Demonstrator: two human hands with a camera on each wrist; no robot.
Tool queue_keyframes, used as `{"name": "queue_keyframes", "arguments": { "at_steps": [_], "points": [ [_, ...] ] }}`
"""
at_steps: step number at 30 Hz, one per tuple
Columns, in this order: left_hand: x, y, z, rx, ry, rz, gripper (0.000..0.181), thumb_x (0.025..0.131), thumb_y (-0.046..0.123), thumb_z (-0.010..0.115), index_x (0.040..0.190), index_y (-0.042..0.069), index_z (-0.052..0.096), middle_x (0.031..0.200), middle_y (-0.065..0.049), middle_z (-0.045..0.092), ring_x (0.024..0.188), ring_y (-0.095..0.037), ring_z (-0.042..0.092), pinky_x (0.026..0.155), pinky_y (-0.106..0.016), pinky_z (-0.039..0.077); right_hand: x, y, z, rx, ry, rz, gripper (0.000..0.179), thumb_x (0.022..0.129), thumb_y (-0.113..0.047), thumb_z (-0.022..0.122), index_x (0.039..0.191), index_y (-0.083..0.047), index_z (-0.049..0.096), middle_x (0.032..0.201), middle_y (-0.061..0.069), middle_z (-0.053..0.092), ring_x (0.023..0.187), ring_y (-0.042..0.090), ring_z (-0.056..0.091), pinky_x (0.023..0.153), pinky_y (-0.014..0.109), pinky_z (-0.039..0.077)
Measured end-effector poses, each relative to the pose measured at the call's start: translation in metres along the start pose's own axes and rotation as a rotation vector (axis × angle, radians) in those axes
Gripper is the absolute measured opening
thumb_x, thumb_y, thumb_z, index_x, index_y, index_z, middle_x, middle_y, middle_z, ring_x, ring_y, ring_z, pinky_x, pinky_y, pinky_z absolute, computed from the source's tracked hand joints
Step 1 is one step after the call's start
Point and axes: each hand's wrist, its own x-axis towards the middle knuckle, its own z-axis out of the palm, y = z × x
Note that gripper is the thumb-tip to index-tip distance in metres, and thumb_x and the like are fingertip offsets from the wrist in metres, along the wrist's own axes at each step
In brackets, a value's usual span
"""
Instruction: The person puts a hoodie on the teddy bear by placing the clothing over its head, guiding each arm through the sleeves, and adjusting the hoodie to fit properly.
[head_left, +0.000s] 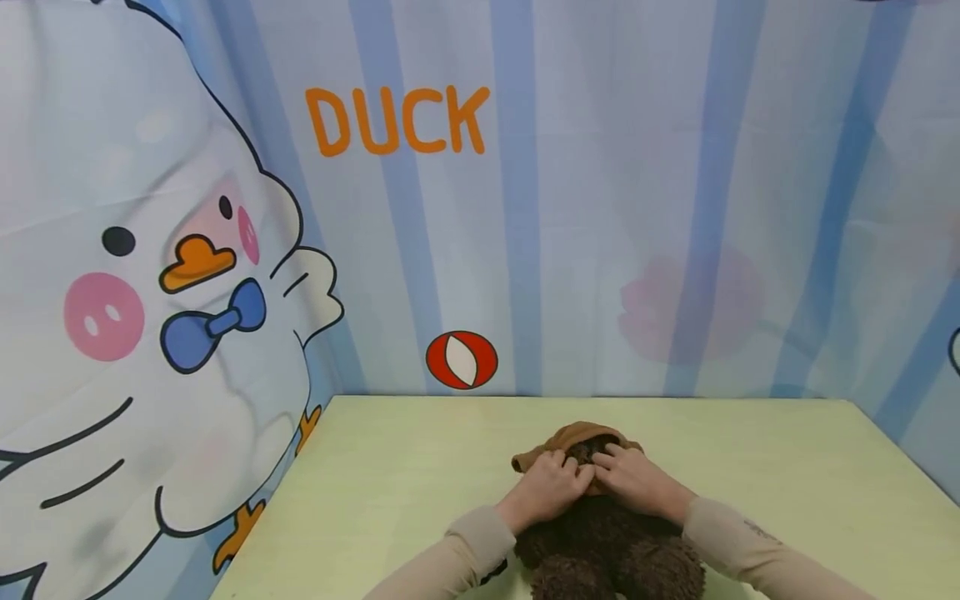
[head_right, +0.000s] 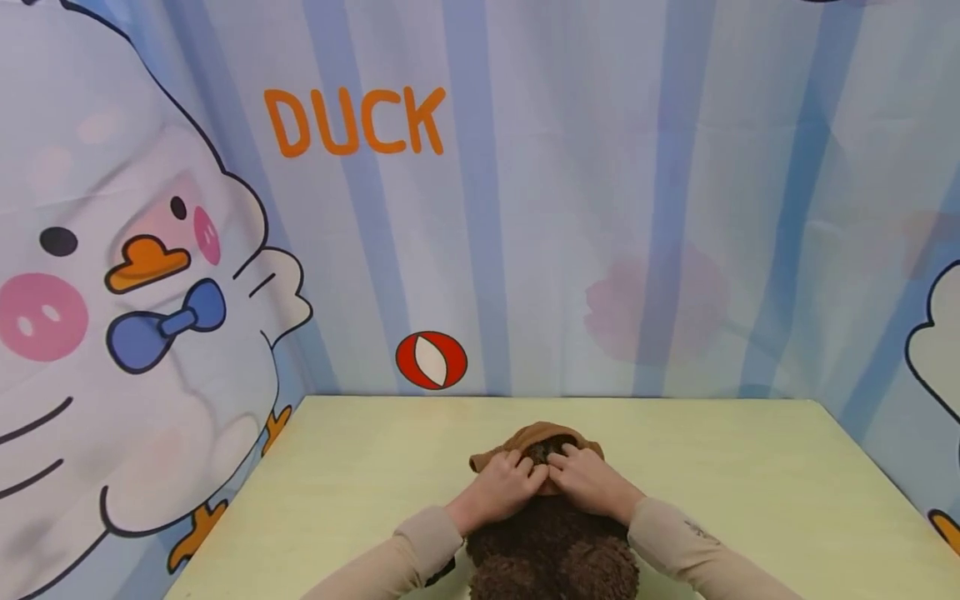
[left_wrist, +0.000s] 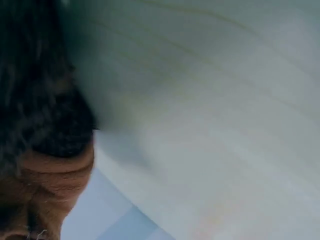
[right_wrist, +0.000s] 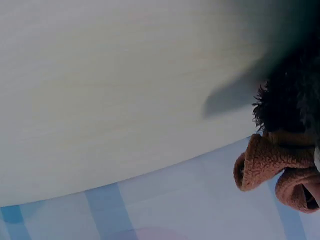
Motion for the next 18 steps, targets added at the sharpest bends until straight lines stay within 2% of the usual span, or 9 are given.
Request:
{"name": "queue_keyframes", "arguments": {
  "at_steps": [1, 3, 6, 8, 10, 13, 15, 18],
  "points": [
    [0.000, 0.000, 0.000, -0.019, 0.003, 0.012, 0.014, 0.093, 0.032, 0.044, 0.096, 0.022, 0.054, 0.074, 0.008, 0.057, 0.065, -0.009, 0.052, 0.054, -0.020, 0.040, -0.002, 0.000, 0.000, 0.010, 0.012, -0.019, 0.028, 0.095, -0.031, 0.037, 0.082, -0.017, 0.058, 0.074, -0.005, 0.051, 0.060, 0.007, 0.038, 0.051, 0.017, 0.025],
    [-0.002, -0.003, 0.000, -0.108, -0.001, 0.009, 0.012, 0.092, 0.031, 0.045, 0.098, 0.023, 0.053, 0.082, 0.008, 0.058, 0.076, -0.010, 0.053, 0.063, -0.024, 0.044, -0.008, 0.002, -0.001, 0.073, 0.020, -0.019, 0.029, 0.095, -0.035, 0.036, 0.082, -0.019, 0.056, 0.075, -0.007, 0.050, 0.062, 0.006, 0.037, 0.052, 0.017, 0.026],
    [-0.010, -0.012, 0.000, -0.232, -0.017, -0.002, 0.010, 0.088, 0.026, 0.052, 0.098, 0.023, 0.052, 0.088, 0.009, 0.057, 0.088, -0.010, 0.051, 0.075, -0.029, 0.043, -0.017, 0.007, -0.006, 0.160, -0.009, -0.003, 0.012, 0.085, -0.030, 0.059, 0.089, -0.020, 0.055, 0.083, -0.007, 0.052, 0.071, 0.006, 0.045, 0.055, 0.018, 0.037],
    [-0.016, -0.020, -0.001, -0.281, -0.030, 0.006, 0.014, 0.084, 0.023, 0.056, 0.097, 0.022, 0.051, 0.090, 0.009, 0.056, 0.090, -0.010, 0.049, 0.077, -0.031, 0.040, -0.021, 0.011, -0.009, 0.178, -0.039, 0.000, 0.027, 0.074, -0.024, 0.071, 0.095, -0.018, 0.055, 0.091, -0.005, 0.054, 0.077, 0.008, 0.050, 0.059, 0.021, 0.043],
    [-0.022, -0.028, -0.002, -0.302, -0.049, 0.030, 0.021, 0.082, 0.023, 0.059, 0.101, 0.022, 0.052, 0.093, 0.009, 0.056, 0.094, -0.010, 0.049, 0.080, -0.031, 0.039, -0.022, 0.014, -0.012, 0.170, -0.067, 0.004, 0.041, 0.067, -0.022, 0.076, 0.103, -0.016, 0.056, 0.097, -0.002, 0.057, 0.085, 0.011, 0.054, 0.066, 0.025, 0.047],
    [-0.027, -0.036, -0.001, -0.314, -0.068, 0.078, 0.025, 0.081, 0.026, 0.062, 0.103, 0.020, 0.051, 0.095, 0.009, 0.056, 0.094, -0.009, 0.048, 0.083, -0.028, 0.038, -0.017, 0.016, -0.012, 0.135, -0.091, 0.016, 0.048, 0.064, -0.027, 0.078, 0.105, -0.015, 0.056, 0.099, -0.001, 0.057, 0.089, 0.013, 0.055, 0.074, 0.030, 0.048],
    [-0.028, -0.037, 0.001, -0.300, -0.063, 0.098, 0.023, 0.082, 0.028, 0.061, 0.100, 0.020, 0.052, 0.093, 0.009, 0.056, 0.090, -0.007, 0.049, 0.081, -0.025, 0.038, -0.012, 0.014, -0.010, 0.122, -0.093, 0.038, 0.045, 0.062, -0.031, 0.079, 0.099, -0.016, 0.058, 0.094, -0.003, 0.057, 0.087, 0.012, 0.053, 0.075, 0.031, 0.047],
    [-0.030, -0.033, 0.003, -0.251, -0.039, 0.112, 0.010, 0.084, 0.028, 0.059, 0.091, 0.021, 0.054, 0.085, 0.012, 0.059, 0.082, -0.006, 0.048, 0.073, -0.024, 0.034, -0.005, 0.008, -0.006, 0.128, -0.090, 0.079, 0.034, 0.059, -0.031, 0.081, 0.080, -0.021, 0.056, 0.081, -0.009, 0.051, 0.077, 0.008, 0.044, 0.068, 0.028, 0.040]
  ]
}}
